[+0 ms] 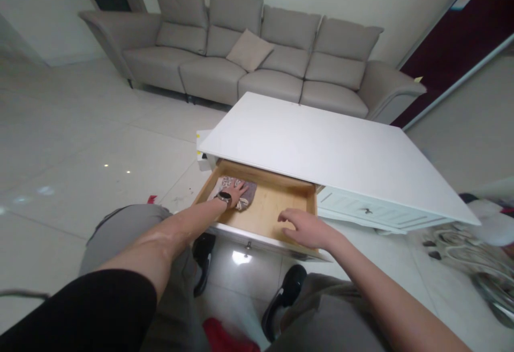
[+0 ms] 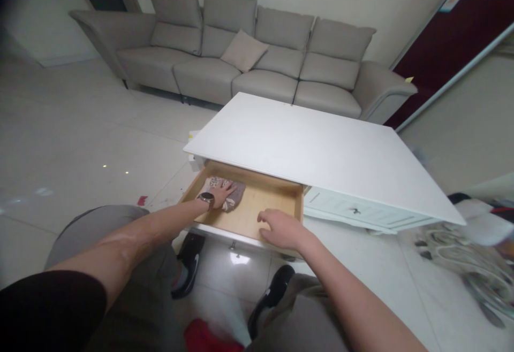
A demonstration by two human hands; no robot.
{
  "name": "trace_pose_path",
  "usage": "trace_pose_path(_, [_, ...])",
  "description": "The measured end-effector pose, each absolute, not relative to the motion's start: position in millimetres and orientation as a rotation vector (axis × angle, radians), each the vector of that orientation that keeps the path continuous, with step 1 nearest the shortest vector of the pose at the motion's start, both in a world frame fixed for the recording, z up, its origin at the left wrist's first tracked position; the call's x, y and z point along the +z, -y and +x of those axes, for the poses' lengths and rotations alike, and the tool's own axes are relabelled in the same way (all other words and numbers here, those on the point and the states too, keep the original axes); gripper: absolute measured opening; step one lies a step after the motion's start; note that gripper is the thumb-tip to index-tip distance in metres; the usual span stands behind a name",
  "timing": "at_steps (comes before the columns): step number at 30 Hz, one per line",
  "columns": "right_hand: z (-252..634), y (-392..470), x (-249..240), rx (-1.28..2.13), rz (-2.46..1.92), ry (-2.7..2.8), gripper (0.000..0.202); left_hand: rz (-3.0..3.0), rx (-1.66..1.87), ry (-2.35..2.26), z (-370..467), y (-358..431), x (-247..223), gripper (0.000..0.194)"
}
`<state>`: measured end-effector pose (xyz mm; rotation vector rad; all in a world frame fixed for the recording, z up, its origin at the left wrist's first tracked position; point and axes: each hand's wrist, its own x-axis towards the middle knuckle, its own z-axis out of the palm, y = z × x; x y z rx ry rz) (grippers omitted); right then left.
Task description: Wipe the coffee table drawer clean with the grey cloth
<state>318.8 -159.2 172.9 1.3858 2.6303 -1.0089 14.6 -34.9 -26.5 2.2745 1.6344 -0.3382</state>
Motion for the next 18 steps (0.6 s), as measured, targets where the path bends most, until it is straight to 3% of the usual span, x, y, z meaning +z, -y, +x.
trace_pose_path(7, [305.0,185.1,179.8,-0.983,1.058,-2.415,0.043,2.089,-0.435,-1.926,-10.0,17.6,-33.2,0.086])
trace_pose_path(18, [305.1,171.2,173.0,-0.837,1.096,-2.143,0.053,2.105,-0.317,-1.836,78.3,27.0,-46.4,0.091])
